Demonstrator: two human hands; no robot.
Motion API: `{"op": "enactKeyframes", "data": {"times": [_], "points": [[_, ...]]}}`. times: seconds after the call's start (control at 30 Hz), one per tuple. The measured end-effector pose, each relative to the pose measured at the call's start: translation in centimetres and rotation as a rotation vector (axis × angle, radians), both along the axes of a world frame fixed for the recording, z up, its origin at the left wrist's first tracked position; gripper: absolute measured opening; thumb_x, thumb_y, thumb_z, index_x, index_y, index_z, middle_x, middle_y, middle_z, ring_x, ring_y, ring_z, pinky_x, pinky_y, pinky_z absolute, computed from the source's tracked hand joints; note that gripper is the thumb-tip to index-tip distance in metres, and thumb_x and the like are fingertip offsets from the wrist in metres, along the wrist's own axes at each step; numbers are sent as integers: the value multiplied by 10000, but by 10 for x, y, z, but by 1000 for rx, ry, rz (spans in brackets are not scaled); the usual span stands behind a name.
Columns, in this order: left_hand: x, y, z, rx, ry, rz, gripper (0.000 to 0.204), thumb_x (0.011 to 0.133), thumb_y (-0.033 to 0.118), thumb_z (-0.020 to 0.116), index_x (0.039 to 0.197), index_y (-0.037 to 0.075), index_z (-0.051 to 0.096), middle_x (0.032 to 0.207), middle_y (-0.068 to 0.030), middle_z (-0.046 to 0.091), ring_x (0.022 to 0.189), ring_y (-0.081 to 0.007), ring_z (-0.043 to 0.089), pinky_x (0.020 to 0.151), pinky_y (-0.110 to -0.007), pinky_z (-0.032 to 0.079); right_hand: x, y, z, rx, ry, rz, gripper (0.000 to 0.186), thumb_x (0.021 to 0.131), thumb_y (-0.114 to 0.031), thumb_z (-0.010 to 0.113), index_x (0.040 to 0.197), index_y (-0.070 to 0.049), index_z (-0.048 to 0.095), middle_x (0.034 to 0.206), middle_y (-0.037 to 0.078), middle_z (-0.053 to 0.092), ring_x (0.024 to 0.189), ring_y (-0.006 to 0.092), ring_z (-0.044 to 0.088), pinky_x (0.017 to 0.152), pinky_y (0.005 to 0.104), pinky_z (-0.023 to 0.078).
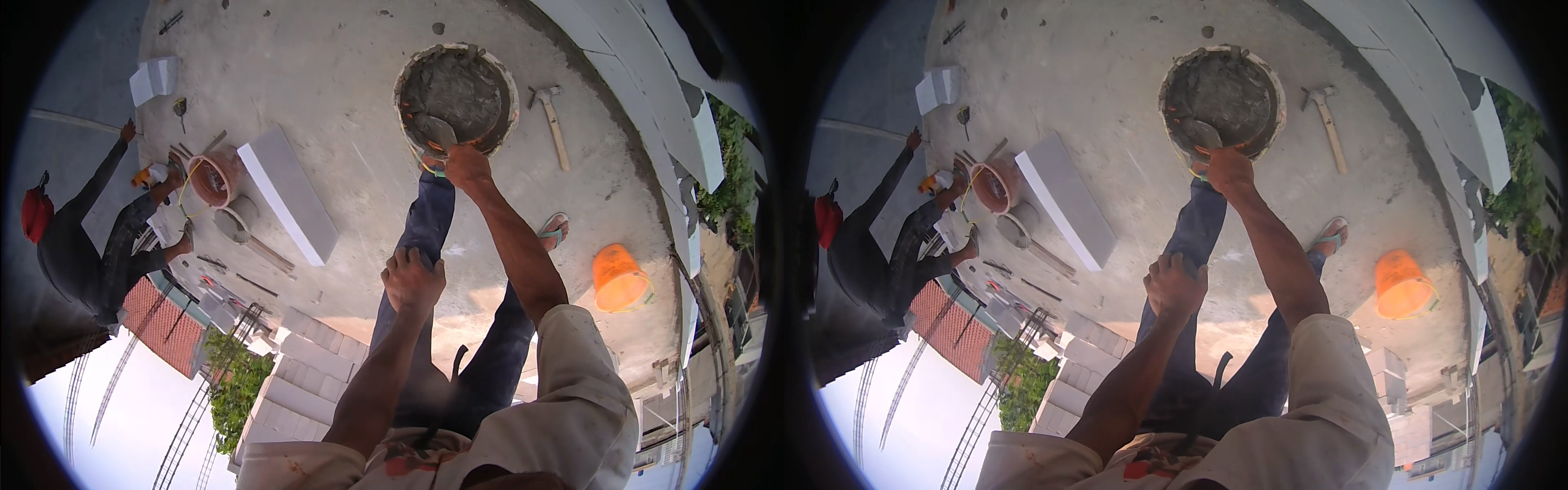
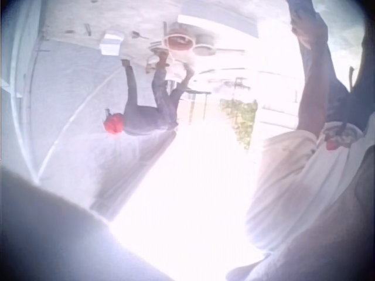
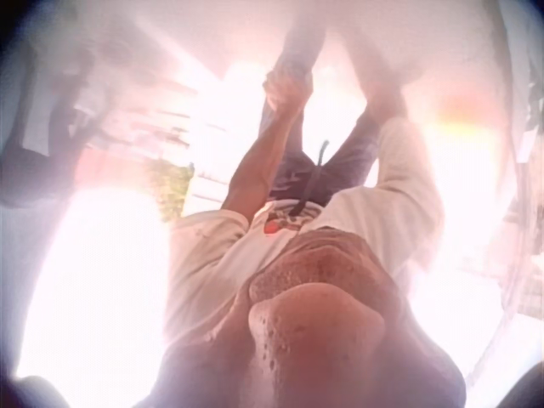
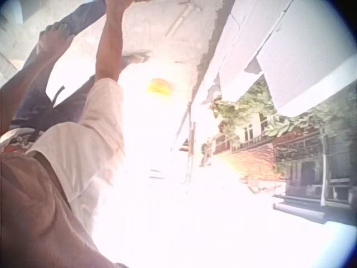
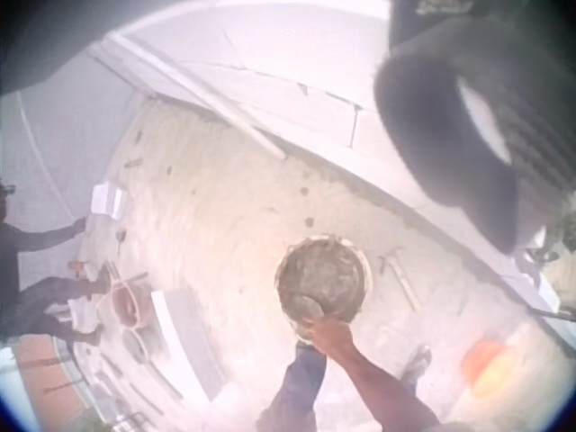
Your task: The person scoops cement from a bucket using a trowel and applies it to a low wall on a rooftop. They then pick up white rectangular tiles, place them onto the cement, and tap them into position with a hammer. The person also uses a tape measure to check the dimensions of the installed tiles.
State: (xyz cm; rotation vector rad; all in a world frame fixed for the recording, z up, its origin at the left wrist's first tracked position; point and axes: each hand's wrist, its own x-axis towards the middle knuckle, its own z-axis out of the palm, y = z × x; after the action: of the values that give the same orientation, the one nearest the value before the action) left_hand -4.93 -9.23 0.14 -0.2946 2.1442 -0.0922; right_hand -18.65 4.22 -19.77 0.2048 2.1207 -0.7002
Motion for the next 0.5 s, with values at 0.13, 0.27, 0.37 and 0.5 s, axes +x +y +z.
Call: {"op": "enactKeyframes", "data": {"times": [0.13,0.27,0.37,0.5], "points": [[0,3,2,-17,-4,-27,668,921,541,700,1373,53,630,1404,-134,596,1336,-330,556,1123,-491,433,31,27,-33,-194,188,-114,313,919,-277,731,1112,-33,755,1075,229,755,1031,415,731,913,497,589],[1,11,5,-48,-30,-76,670,928,548,686,1380,57,627,1425,-136,587,1344,-332,553,1126,-494,433,46,58,-39,-301,275,-119,415,905,-400,766,1179,-89,750,1080,201,762,1038,402,734,925,486,592],[4,18,4,-72,-13,-141,663,929,553,679,1381,70,629,1441,-137,583,1349,-331,551,1122,-496,439,58,84,-42,-316,312,-144,446,906,-449,768,1211,-122,751,1052,183,769,1026,389,740,911,474,598],[12,38,2,-145,0,-250,656,926,559,678,1385,93,637,1451,-128,583,1348,-326,553,1119,-496,444,91,134,-23,-373,296,-294,437,898,-466,785,1155,-113,756,935,164,766,921,362,749,839,462,592]]}}
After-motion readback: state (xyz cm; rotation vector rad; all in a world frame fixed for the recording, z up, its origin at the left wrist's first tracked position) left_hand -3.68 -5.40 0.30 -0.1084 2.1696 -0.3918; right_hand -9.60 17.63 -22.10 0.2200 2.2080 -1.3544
